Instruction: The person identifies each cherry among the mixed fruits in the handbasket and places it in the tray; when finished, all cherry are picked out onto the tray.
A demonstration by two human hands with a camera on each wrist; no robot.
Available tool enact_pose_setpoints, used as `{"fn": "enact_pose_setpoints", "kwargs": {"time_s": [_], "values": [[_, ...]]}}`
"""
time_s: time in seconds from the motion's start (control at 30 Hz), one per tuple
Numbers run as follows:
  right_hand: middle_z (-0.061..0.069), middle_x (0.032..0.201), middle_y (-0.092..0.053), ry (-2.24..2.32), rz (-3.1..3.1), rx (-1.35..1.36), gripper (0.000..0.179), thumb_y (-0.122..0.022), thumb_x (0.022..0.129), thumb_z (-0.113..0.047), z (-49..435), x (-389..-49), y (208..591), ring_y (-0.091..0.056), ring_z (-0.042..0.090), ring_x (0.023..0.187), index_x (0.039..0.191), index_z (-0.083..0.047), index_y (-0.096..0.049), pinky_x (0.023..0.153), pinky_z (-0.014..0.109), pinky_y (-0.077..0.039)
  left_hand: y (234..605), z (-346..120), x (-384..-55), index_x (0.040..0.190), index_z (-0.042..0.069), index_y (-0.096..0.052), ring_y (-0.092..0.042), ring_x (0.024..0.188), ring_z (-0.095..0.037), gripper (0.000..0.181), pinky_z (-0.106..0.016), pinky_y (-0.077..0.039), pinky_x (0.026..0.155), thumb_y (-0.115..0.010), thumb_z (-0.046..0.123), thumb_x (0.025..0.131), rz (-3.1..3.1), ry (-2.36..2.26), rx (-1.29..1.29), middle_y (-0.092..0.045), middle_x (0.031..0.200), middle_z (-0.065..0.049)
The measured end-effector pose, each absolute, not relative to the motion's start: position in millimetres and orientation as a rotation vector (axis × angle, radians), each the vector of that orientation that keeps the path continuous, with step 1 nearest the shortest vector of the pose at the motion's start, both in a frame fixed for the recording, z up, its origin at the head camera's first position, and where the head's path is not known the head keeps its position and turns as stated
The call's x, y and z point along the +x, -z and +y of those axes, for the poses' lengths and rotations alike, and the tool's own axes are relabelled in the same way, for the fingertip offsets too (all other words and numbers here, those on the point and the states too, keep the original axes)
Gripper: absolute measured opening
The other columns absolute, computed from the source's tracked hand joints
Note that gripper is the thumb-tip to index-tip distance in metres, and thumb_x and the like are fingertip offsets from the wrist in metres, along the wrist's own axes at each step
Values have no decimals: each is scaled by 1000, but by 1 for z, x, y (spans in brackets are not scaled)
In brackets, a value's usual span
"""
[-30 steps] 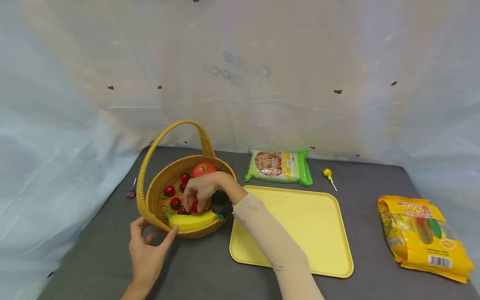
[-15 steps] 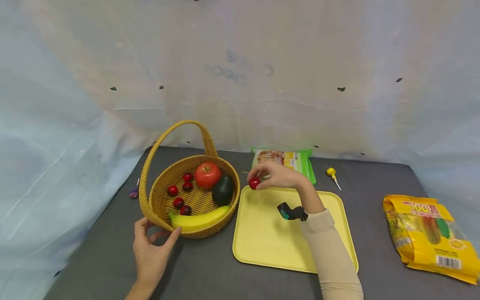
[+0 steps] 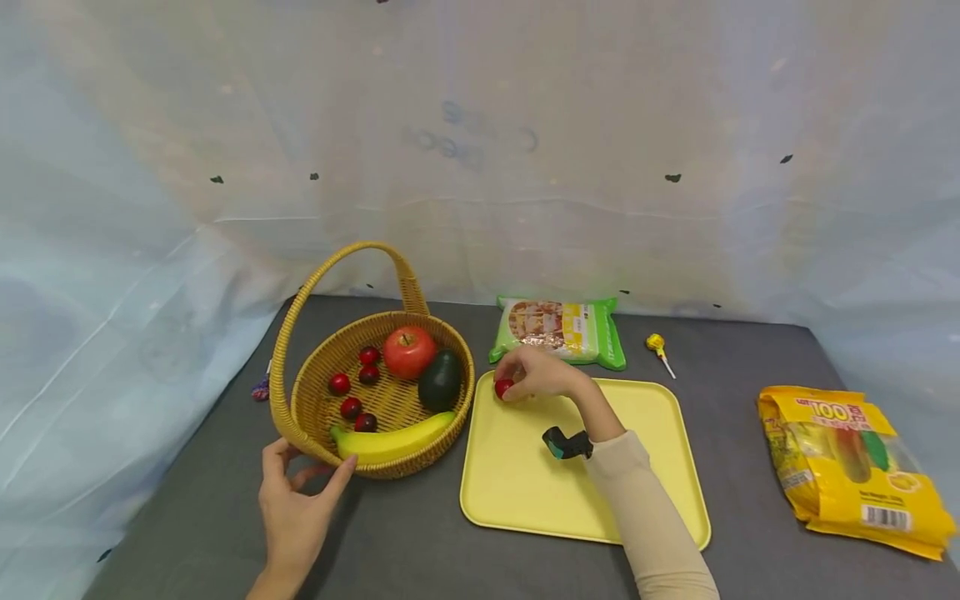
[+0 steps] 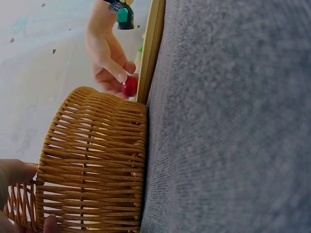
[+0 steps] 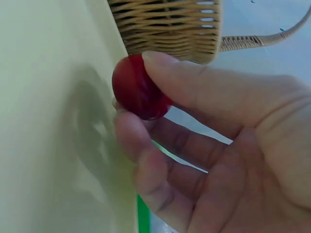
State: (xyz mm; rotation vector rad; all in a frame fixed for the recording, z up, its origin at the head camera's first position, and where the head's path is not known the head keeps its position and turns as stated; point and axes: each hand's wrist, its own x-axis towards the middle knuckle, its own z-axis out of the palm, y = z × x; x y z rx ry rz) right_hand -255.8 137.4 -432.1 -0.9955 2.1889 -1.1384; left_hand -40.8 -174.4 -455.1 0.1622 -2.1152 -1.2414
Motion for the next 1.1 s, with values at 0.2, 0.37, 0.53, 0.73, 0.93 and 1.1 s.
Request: {"fn": "enact_pose_setpoints", "kwargs": {"time_s": [0.2, 0.37, 0.53, 0.73, 0.93, 1.1], "values": [[14, 94, -70, 1131, 2219, -1069, 22, -77, 84, 1, 132, -254, 439, -65, 22, 77, 104, 6, -70, 65, 24, -54, 456, -175, -41, 121, -3, -51, -62, 77, -13, 62, -20, -58, 64, -88, -3, 71, -2121, 1233, 170, -54, 110, -8], [14, 93, -70, 1120, 2236, -1044, 22, -77, 84, 1, 130, -252, 441, -63, 21, 75, 104, 6, -70, 63, 24, -52, 455, -175, -40, 121, -2, -51, -62, 74, -14, 62, -18, -58, 64, -89, -2, 71, -2128, 1233, 178, -54, 109, -8], [16, 92, -70, 1108, 2248, -1050, 23, -77, 84, 1, 130, -250, 439, -63, 22, 74, 105, 7, -70, 62, 25, -52, 455, -175, -40, 121, -2, -51, -63, 73, -16, 62, -18, -57, 64, -89, -2, 71, -2129, 1232, 179, -55, 109, -8], [17, 97, -69, 1048, 2271, -1048, 29, -77, 85, -1, 132, -248, 433, -62, 24, 79, 111, 8, -68, 67, 29, -54, 456, -174, -41, 121, -3, -51, -62, 75, -15, 62, -19, -58, 64, -89, -2, 71, -2128, 1230, 174, -55, 110, -8], [18, 107, -65, 1032, 2474, -960, 35, -76, 89, -8, 126, -247, 396, -62, 29, 91, 120, 5, -66, 73, 36, -55, 456, -174, -41, 121, -3, -51, -62, 77, -14, 62, -20, -58, 65, -88, -2, 72, -2130, 1229, 171, -54, 109, -8], [19, 115, -65, 1162, 2419, -1075, 32, -72, 93, -9, 88, -255, 358, -63, 27, 94, 123, 1, -65, 79, 38, -56, 458, -176, -41, 121, -3, -52, -60, 84, -10, 62, -17, -57, 65, -89, -3, 71, -2117, 1235, 155, -54, 109, -7]]}}
